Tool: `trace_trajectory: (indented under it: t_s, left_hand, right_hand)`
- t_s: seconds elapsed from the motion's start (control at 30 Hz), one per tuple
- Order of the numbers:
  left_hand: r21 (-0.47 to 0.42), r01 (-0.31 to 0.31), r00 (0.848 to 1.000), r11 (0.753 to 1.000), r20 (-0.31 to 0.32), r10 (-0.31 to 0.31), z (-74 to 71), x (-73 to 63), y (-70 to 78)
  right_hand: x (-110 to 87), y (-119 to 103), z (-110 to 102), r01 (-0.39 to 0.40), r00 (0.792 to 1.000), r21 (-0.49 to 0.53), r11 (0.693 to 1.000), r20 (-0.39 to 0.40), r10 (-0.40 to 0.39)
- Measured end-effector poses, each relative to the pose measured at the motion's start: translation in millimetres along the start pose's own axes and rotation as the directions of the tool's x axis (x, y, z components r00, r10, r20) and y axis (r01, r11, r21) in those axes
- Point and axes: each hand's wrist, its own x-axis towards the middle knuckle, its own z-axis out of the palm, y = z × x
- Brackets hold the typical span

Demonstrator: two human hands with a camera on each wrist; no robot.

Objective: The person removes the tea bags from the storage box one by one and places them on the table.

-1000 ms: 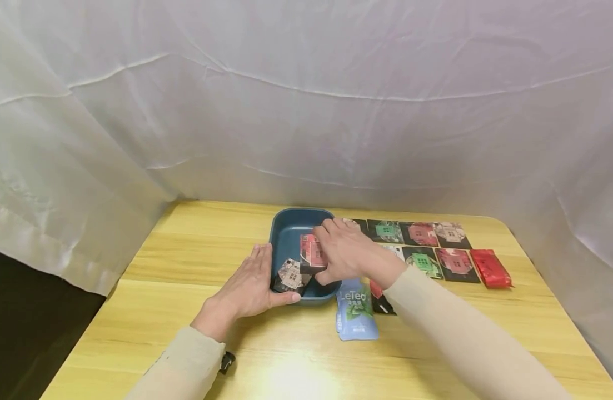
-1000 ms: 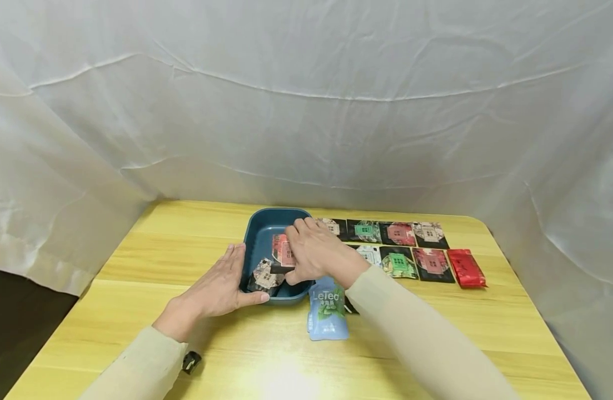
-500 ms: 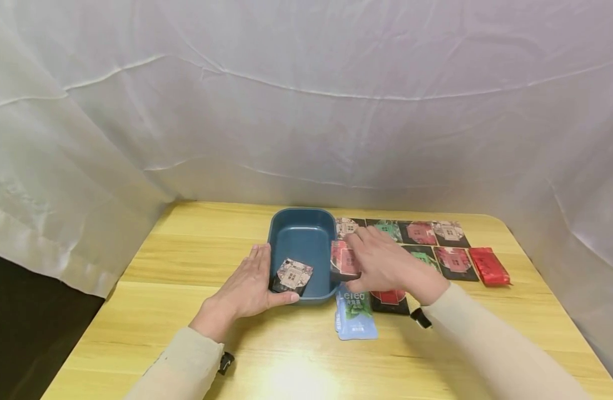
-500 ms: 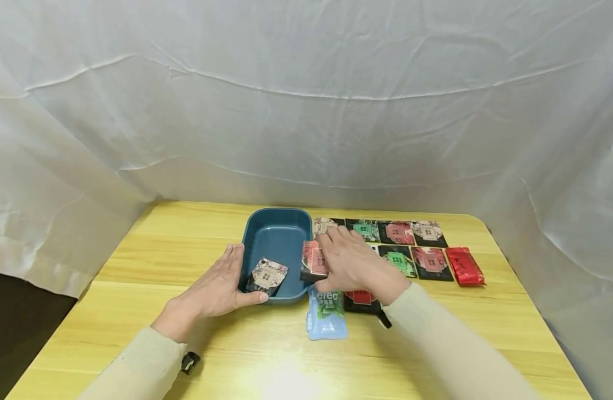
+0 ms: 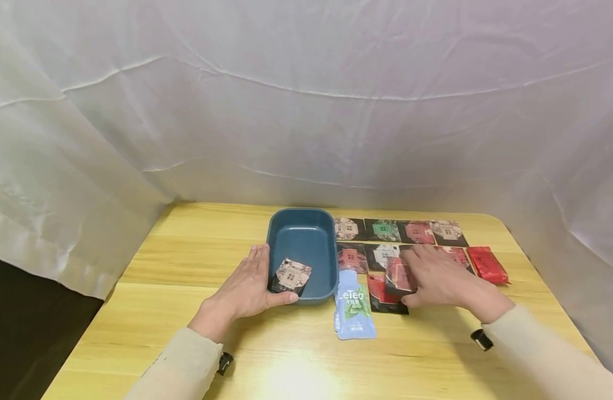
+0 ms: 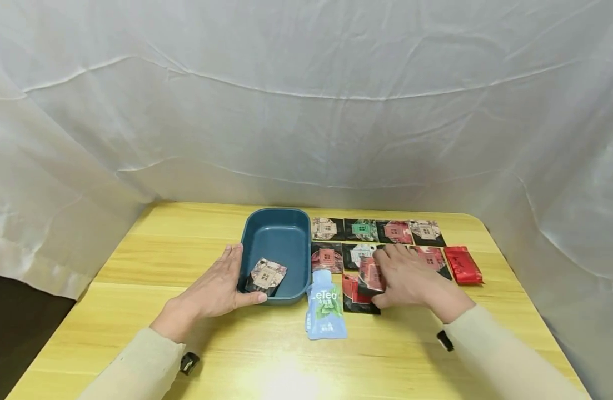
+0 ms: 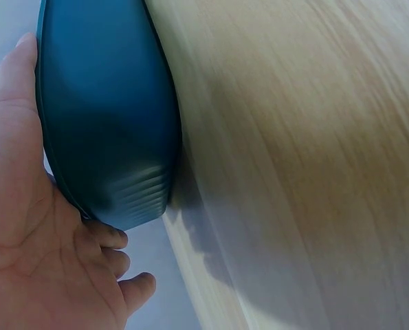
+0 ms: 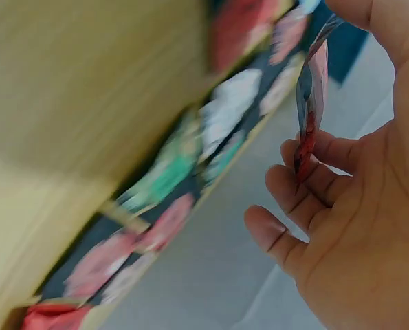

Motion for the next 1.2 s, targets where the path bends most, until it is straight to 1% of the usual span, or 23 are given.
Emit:
trace_trajectory:
  t_s: [0.17,0.37,0.63,0.97,1.1,1.2]
  left_hand:
    - [-0.003,0.000,1.000,1.000,-0.001,0.000,0.3,-0.1,-1.2]
    - [-0.008,-0.006,1.000,1.000,-0.004,0.005,0.6,-0.5,-1.7]
    - [-0.011,-0.002,1.000,1.000,-0.009,0.002,1.5,-0.1,-1.9]
    - [-0.001,0.001,1.000,1.000,0.004,0.000,1.3,-0.4,-1.0]
    - [-0.006,0.007,1.000,1.000,0.009,-0.007,0.3,-0.2,-0.9]
    - [-0.011,0.006,1.000,1.000,0.009,-0.006,0.0,-0.2,-0.5]
  right_hand:
    - [-14.6,22.6,10.0,-0.030,0.999,-0.008,1.000,0.020,0.030]
    - [-24.4,33.2,15.5,-0.057,0.994,0.017,0.998,0.098,0.055]
    - [-25.0,30.4,19.2,-0.039,0.990,0.032,0.999,0.139,0.034]
    - [-25.2,27.5,18.4,-0.050,0.982,0.019,0.999,0.186,0.046]
    - [-24.4,27.6,16.9,-0.042,0.984,0.020,0.999,0.172,0.038]
    - [-22.1,25.7,13.1,-0.014,0.991,0.007,1.000,0.134,0.012]
